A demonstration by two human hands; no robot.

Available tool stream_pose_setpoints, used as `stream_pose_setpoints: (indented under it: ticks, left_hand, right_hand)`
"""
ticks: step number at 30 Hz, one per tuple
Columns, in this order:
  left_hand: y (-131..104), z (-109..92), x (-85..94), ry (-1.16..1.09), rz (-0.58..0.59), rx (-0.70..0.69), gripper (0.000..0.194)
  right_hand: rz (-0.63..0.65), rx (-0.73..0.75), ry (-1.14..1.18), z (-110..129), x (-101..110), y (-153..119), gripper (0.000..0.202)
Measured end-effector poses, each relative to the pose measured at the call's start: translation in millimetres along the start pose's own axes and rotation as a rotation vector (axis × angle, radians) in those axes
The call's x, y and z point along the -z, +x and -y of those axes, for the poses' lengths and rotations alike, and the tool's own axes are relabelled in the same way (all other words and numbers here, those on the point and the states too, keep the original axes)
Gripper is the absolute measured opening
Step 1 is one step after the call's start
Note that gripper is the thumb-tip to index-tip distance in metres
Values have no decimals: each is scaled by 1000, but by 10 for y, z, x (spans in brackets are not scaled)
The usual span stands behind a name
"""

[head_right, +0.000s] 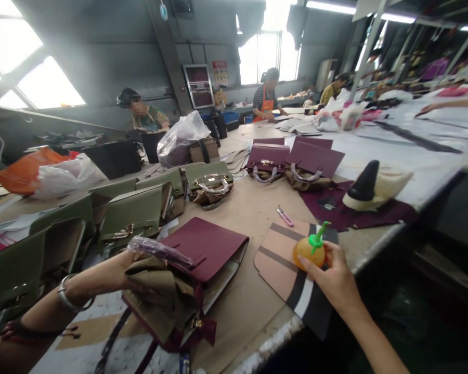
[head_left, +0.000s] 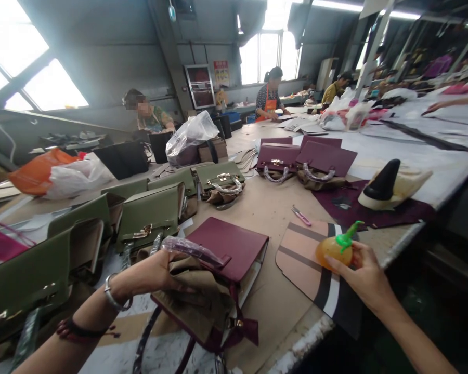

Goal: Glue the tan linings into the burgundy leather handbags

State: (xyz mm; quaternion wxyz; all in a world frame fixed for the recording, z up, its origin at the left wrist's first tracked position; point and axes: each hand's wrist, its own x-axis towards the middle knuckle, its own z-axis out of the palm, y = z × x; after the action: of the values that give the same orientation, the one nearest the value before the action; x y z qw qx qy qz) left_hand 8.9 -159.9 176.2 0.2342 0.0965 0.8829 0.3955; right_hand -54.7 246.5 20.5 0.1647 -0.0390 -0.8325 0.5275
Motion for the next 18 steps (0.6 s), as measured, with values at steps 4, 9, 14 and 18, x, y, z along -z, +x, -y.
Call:
stream_pose_setpoints:
  ticks: [4,9,14,18]
  left_hand:
    - [-4,48,1,43,-4,24,54]
    - [-6,86,3,54,39,-13,40]
    - [-8,63,-21,68,-30,-42,40]
    - [-25,23,-46,-33,27,-41,27]
  right_hand:
    - [64,14,-145,-152,46,-65,81]
    - [21,14,-405,196,236,-425,64]
    - [576,39,-224,767,-251,-886,48]
    - [724,-29,-103,897,-739,-955,52]
